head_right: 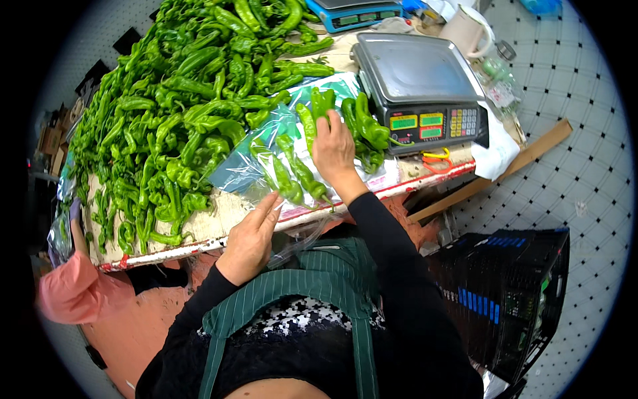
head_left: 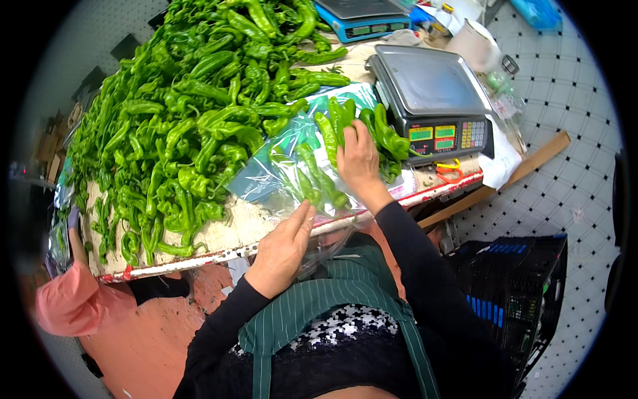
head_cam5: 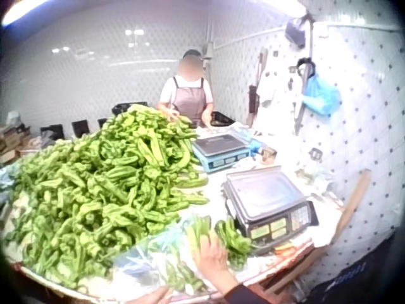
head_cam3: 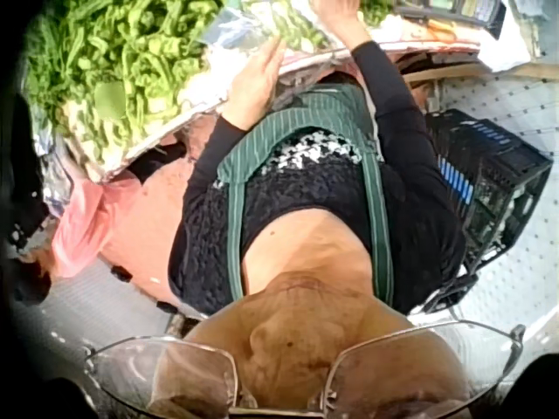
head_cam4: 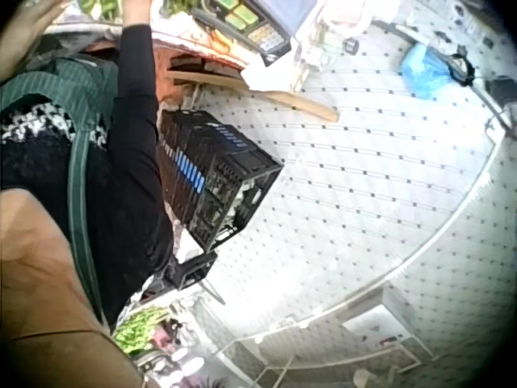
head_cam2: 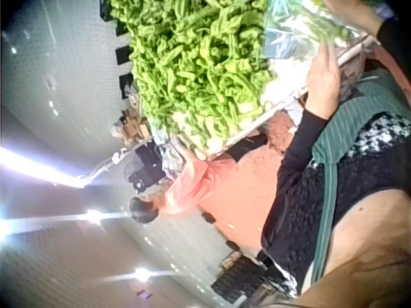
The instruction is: The person sorts green peppers from a large pile on a table, selects individual peppers, and places them into clear plastic bags. The person then weighs the bags on a digital scale and sets them aside.
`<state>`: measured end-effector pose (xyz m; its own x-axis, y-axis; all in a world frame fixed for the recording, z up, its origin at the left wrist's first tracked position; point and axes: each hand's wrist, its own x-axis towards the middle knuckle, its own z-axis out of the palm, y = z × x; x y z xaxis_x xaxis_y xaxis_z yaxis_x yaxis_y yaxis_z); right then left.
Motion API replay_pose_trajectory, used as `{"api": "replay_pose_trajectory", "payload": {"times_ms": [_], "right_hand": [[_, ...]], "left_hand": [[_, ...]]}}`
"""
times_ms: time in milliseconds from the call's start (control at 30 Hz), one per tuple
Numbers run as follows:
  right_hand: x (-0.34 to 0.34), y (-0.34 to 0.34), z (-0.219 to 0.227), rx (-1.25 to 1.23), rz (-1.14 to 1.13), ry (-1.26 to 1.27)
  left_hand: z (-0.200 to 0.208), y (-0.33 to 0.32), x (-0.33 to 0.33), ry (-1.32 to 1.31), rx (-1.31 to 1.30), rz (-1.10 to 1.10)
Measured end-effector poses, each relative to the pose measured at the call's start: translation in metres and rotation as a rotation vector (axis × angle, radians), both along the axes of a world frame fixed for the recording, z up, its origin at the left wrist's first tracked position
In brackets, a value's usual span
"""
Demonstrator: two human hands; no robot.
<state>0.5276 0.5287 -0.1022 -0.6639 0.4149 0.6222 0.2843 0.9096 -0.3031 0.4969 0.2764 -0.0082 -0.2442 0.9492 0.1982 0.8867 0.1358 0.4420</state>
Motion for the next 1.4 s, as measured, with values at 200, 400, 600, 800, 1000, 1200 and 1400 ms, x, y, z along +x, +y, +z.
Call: {"api": "replay_pose_trajectory", "payload": {"times_ms": [200, 400, 600, 800, 1000, 1200, 1400], "right_hand": [[0.004, -0.027, -0.012, -0.043, -0.048, -0.382], [-0.011, -0.011, -0.009, 0.061, -0.002, -0.532], [-0.009, -0.004, 0.019, -0.257, -0.018, -0.301], [-0.002, 0.018, 0.019, -0.961, -0.032, 0.078], [0.054, 0.039, 0.047, -1.900, 0.456, 0.582], [0.155, -0.044, 0.053, -2.047, 0.924, 0.366], [0.149, -0.108, 0.034, -2.367, 0.675, 0.448]], "left_hand": [[-0.002, -0.001, -0.001, 0.012, -0.022, -0.029], [0.003, -0.004, -0.001, 0.079, -0.079, -0.027], [0.001, -0.016, -0.003, 0.120, -0.011, 0.063], [-0.003, -0.016, 0.000, 0.102, -0.042, 0.066], [0.012, -0.009, -0.016, 0.011, -0.100, 0.035], [0.026, 0.005, -0.023, -0.077, -0.142, 0.042], [0.033, 0.009, -0.022, 0.003, -0.228, -0.004]]}}
